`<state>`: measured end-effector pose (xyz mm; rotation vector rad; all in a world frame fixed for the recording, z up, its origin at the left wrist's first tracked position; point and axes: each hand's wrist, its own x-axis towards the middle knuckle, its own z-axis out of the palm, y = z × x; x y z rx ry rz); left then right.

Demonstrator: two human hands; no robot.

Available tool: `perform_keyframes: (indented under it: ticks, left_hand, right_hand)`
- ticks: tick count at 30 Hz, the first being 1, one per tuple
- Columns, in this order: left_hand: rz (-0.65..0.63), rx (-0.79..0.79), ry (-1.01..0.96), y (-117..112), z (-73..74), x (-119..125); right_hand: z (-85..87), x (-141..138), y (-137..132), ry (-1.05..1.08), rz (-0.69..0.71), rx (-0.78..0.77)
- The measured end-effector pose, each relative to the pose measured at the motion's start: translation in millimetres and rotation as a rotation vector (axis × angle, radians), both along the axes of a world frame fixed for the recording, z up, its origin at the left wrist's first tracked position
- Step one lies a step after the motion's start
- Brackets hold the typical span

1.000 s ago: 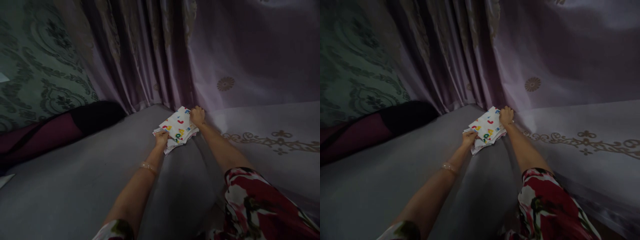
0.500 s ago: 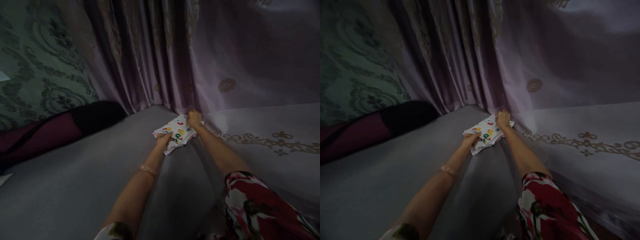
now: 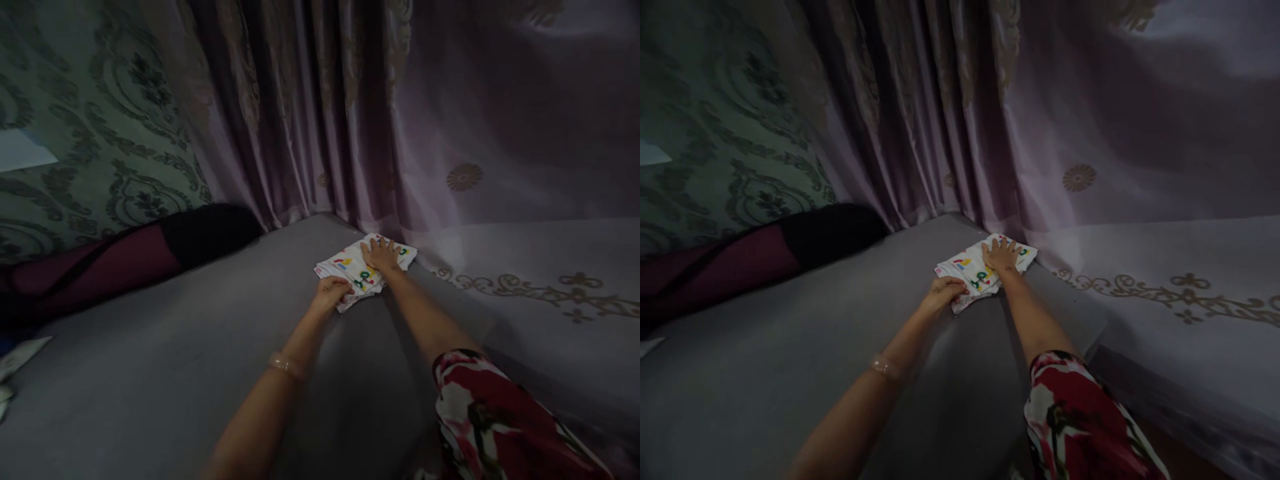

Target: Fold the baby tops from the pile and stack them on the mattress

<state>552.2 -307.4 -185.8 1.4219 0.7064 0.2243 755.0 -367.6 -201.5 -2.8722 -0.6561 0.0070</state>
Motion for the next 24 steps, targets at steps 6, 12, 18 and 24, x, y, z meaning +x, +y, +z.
perform_keyframes:
  ticks: [6,12,18,24]
  left_hand:
    - [0.01,0.077,-0.028,38,-6.2,-79]
    - [0.123,0.299,0.167,100,-20.3,-197]
    - [0.274,0.421,0.315,141,-25.9,-295]
    - [0.412,0.691,0.504,161,-34.4,-365]
  right_hand:
    - [5.8,-1,0,0.035,0.001,-0.017]
    - [17.9,-33,7,-0.016,0.164,0.014]
    - [7.5,-73,16,-0.051,0.409,-0.062]
    - [-4.1,-78,21,-0.198,0.383,-0.117]
